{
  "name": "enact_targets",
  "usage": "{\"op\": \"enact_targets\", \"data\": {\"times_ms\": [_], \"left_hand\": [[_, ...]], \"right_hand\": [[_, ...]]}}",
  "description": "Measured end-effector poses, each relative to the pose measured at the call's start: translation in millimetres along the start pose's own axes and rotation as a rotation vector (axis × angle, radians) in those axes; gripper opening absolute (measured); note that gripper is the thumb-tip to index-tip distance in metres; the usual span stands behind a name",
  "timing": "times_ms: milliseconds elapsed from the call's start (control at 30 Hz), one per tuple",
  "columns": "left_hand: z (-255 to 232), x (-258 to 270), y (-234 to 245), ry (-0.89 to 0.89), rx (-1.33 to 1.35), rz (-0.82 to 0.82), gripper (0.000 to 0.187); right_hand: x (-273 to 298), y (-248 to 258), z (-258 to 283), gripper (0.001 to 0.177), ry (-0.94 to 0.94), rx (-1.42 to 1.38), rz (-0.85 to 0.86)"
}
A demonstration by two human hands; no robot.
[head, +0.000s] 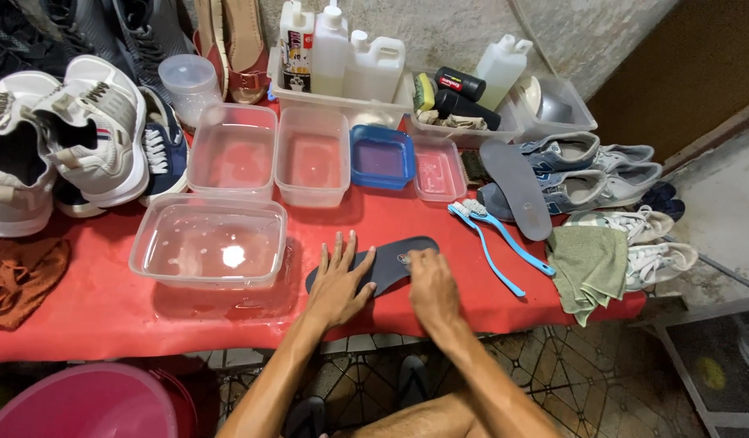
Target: Cleaning a shoe insole by wiping it with a cloth and scrubbing with a toothbrush.
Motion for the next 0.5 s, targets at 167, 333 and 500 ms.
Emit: {"op": "enact_targets", "data": {"times_ms": [167,333,500], "left_hand": [[-1,-1,3,0.008,-0.017,0.03,0.069],[-4,3,5,0.031,-0.014,0.035,0.068],[-3,1,5,0.029,0.003,0.036,0.068]], "right_hand": [[-5,44,15,0.026,0.0,-0.347,0.149],[-26,51,-19,0.025,-0.1,-0.358,0.019],[-13,16,17,0.029,-0.046,-0.239,0.0]]}}
Point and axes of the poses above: each hand's wrist, its own x-axis away from the middle knuckle, its own y-axis out of the back of the hand, z = x × y, the point moved 1 cm from there along -x, towards the middle knuckle, and after that the axes turned 3 degrees about z, right-handed, at the moved point
